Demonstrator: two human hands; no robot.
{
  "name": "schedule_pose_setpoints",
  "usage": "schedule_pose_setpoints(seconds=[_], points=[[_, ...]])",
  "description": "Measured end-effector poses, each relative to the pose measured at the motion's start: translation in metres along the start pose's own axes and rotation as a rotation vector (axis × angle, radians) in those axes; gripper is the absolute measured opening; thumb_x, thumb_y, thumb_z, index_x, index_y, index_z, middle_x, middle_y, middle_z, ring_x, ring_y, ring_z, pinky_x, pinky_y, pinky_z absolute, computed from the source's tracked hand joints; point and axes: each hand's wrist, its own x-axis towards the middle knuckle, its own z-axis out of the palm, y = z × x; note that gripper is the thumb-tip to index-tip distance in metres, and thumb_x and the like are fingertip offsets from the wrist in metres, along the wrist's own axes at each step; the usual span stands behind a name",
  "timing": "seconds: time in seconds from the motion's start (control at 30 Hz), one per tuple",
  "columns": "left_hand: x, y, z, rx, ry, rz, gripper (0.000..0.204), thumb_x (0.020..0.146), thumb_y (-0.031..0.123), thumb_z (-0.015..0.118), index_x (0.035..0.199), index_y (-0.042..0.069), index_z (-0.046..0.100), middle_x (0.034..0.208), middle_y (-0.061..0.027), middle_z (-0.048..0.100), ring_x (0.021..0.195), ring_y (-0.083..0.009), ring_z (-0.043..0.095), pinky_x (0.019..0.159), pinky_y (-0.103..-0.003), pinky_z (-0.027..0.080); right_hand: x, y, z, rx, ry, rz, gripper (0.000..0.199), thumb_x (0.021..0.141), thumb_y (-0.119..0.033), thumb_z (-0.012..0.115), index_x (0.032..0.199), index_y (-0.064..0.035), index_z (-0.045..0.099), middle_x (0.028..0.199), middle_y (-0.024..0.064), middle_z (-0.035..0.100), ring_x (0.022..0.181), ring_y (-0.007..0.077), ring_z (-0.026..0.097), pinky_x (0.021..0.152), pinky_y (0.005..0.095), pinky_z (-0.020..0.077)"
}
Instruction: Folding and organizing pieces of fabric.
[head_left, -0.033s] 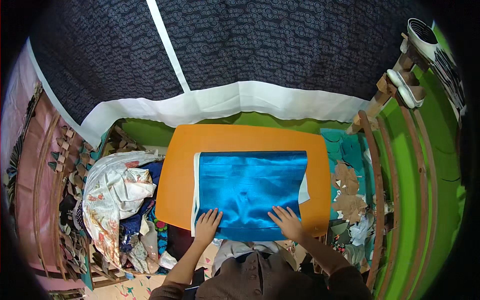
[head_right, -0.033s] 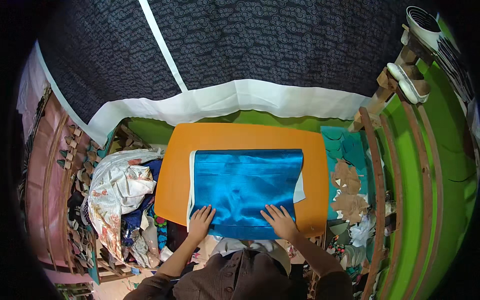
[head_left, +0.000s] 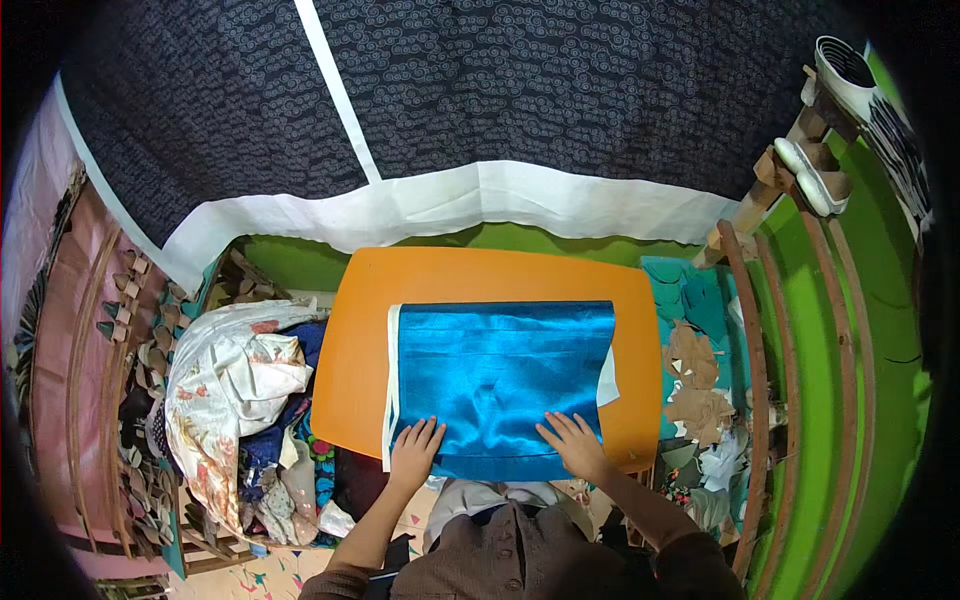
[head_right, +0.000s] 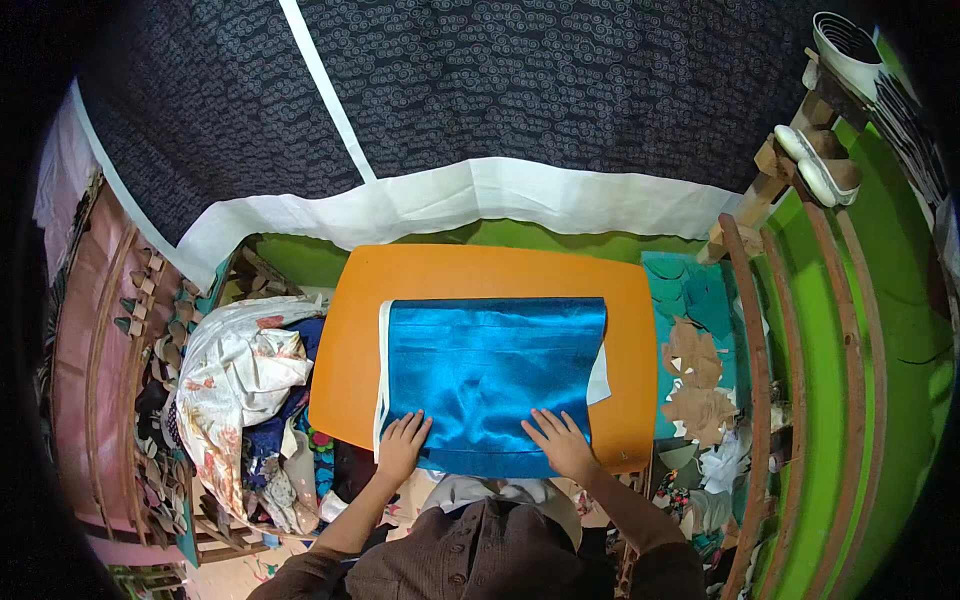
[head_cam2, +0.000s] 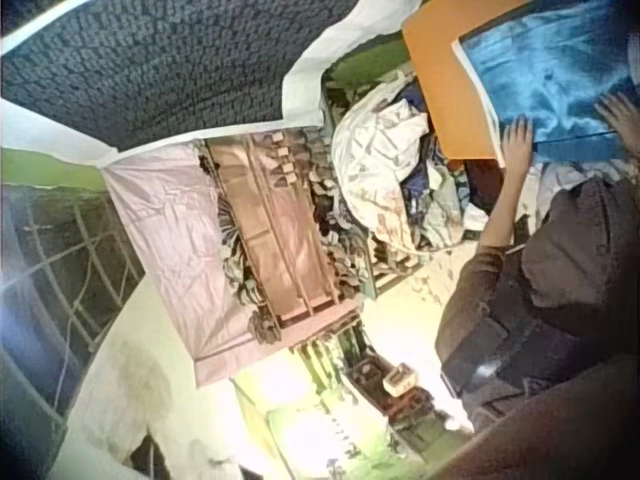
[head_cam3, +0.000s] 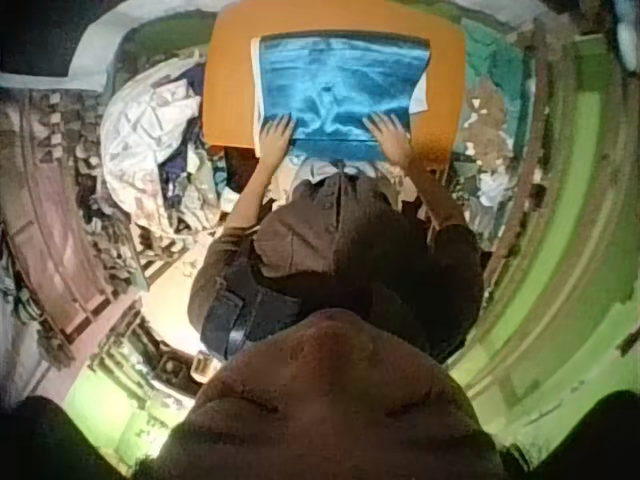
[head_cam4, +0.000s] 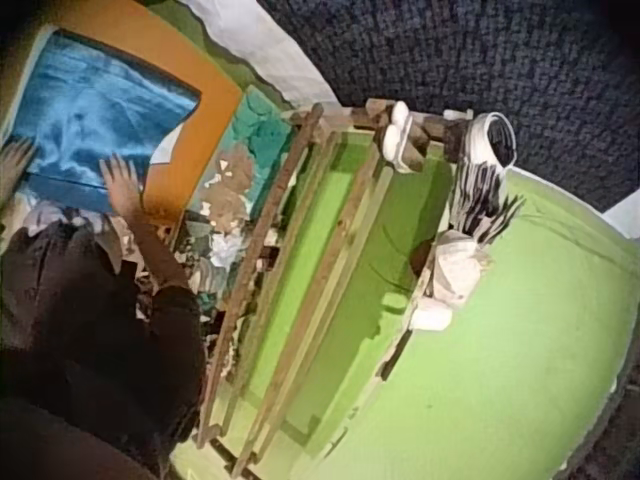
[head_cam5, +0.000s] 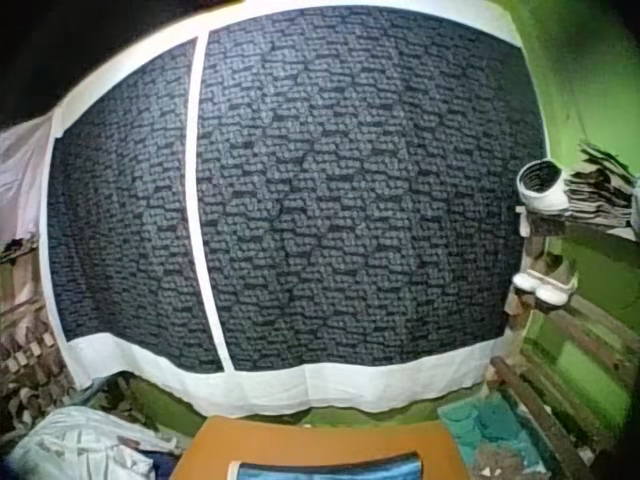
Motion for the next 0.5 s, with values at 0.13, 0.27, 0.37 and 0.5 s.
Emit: schedule_pose_setpoints(seconds=[0.13,0.27,0.37,0.5], points=[[0.001,0.005,-0.002,0.005,0.082,0.0,0.039,0.078,0.012,0.047,0.116,0.01,0.052,0.113,-0.0063,0.056,0.103,-0.0201,0.053,0.087,-0.036,0.04,-0.003,0.001,0.004,-0.013,0.003,0.018,0.076,0.066,-0.007,0.064,0.134,-0.0137,0.033,0.137,0.0132,0.033,0.126,0.0266,0.033,0.102,0.0447,0.0277],[0.021,-0.007,-0.014,-0.097,0.214,-0.063,0.023,0.074,0.01,0.052,0.096,0.006,0.058,0.082,-0.0052,0.057,0.079,-0.0206,0.056,0.068,-0.034,0.042,0.009,0.02,-0.006,0.074,0.266,0.037,0.057,0.065,0.0,0.056,0.121,-0.0095,0.048,0.122,0.0131,0.049,0.114,0.0278,0.046,0.097,0.0443,0.0331],[0.049,-0.012,-0.034,-0.091,0.285,-0.088,0.024,0.072,0.009,0.053,0.095,0.006,0.058,0.079,-0.0065,0.055,0.077,-0.0218,0.055,0.068,-0.035,0.042,0.036,0.04,-0.023,0.031,0.544,0.068,0.045,0.07,0.001,0.051,0.114,-0.009,0.054,0.114,0.0119,0.054,0.109,0.0269,0.05,0.093,0.0439,0.0368],[0.094,-0.014,-0.062,-0.078,0.459,-0.093,0.025,0.071,0.006,0.055,0.096,0.006,0.057,0.085,-0.0076,0.058,0.081,-0.0236,0.056,0.071,-0.035,0.041,0.059,0.059,-0.069,-0.035,0.711,0.111,0.04,0.073,0.0,0.049,0.11,-0.0098,0.057,0.111,0.0109,0.056,0.107,0.0264,0.051,0.092,0.0425,0.0382]])
